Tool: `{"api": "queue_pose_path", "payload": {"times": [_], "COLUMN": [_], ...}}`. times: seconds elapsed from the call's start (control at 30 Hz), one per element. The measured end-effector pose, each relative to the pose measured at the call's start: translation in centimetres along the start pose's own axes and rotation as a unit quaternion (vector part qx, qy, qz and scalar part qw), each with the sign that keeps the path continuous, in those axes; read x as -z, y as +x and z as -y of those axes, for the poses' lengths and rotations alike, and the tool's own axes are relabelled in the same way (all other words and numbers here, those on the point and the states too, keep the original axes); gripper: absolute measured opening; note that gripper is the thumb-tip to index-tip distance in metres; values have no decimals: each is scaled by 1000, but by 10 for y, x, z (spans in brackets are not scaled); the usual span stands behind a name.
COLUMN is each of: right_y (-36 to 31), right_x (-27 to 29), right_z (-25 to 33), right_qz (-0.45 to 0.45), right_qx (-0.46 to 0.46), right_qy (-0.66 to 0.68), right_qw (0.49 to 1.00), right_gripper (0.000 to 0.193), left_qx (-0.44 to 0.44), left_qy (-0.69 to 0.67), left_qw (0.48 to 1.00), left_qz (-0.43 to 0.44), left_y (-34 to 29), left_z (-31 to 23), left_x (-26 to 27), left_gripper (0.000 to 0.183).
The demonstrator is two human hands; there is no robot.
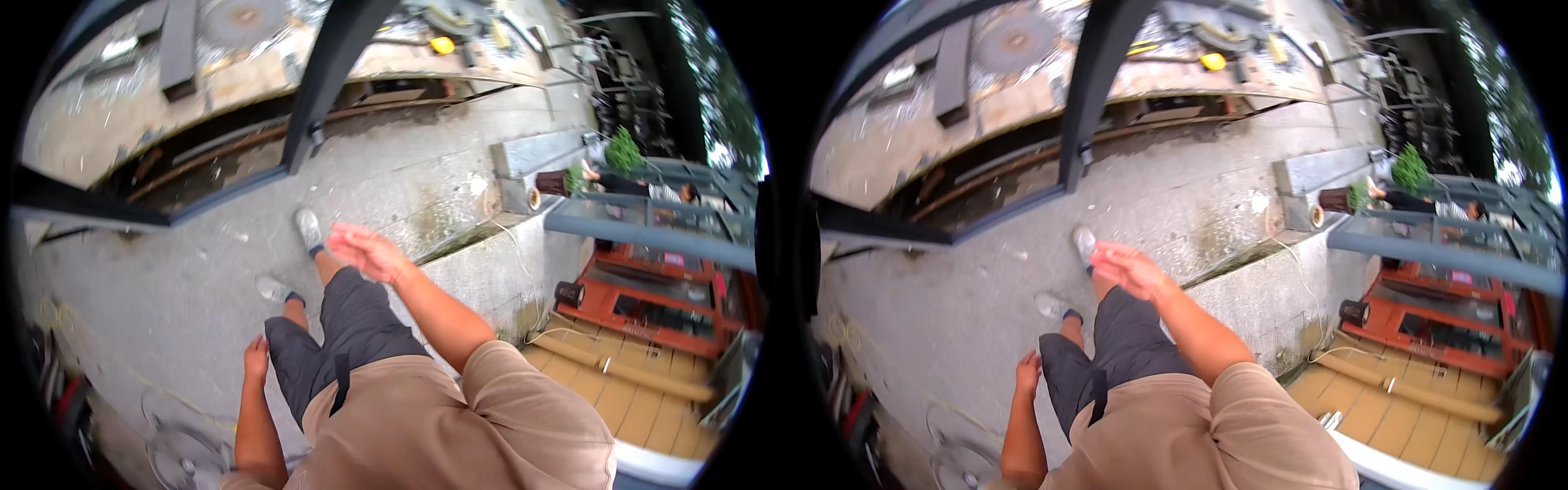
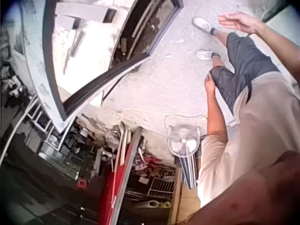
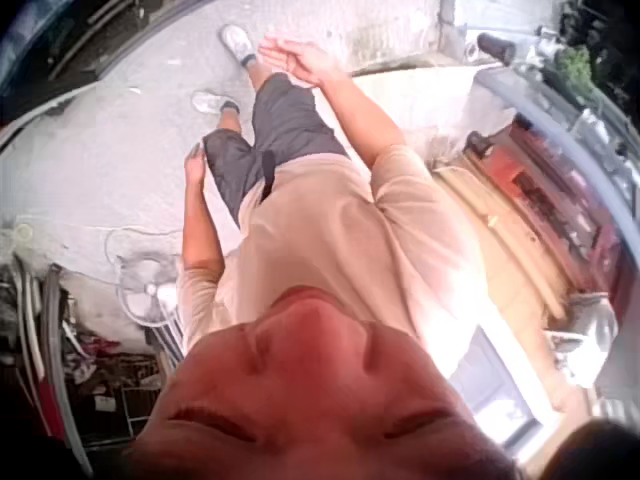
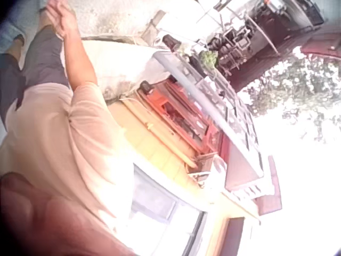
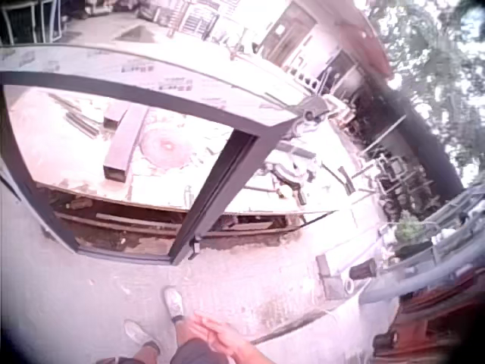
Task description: The person measures a metal frame component using a tape measure, then uses a miter saw to cut a section of the frame, and subsequently aligns the cut piece with another part of the frame.
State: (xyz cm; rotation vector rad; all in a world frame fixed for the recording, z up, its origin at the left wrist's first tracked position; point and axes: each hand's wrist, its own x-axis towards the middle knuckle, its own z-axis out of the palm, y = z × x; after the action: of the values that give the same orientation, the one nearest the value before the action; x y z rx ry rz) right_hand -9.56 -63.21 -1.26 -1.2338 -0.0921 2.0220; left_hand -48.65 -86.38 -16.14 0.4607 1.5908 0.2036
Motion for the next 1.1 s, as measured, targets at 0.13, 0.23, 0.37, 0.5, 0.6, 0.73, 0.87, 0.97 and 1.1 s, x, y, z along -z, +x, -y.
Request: {"api": "queue_pose_path", "payload": {"times": [0.13,0.23,0.37,0.5,0.6,0.73,0.87,0.97,1.1], "right_y": [-31,-79,-99,-139,-178,-208,-228,-236,-214], "right_x": [-9,-16,10,52,104,130,153,148,141], "right_z": [6,25,55,82,78,85,88,114,138], "right_qz": [9,-43,-51,-69,-78,-114,-79,-76,-91], "right_qx": [22,67,116,144,174,126,125,129,153], "right_qy": [-12,-31,-45,-36,-5,-33,-41,-75,-74], "right_qw": [1000,996,991,987,982,985,988,986,981], "right_gripper": [43,42,39,38,37,34,33,28,26], "left_qx": [45,81,99,105,67,-43,-78,-99,-109], "left_qy": [-33,30,5,57,94,31,67,56,57], "left_qw": [998,995,994,992,992,999,994,993,992], "left_qz": [40,51,36,40,52,4,32,12,-20], "left_y": [-8,-22,13,16,16,22,-12,-50,-84], "left_z": [-8,-14,4,-42,-109,-167,-219,-244,-237], "left_x": [2,16,34,38,35,10,-40,-79,-93], "left_gripper": [45,43,30,51,61,49,51,50,45]}}
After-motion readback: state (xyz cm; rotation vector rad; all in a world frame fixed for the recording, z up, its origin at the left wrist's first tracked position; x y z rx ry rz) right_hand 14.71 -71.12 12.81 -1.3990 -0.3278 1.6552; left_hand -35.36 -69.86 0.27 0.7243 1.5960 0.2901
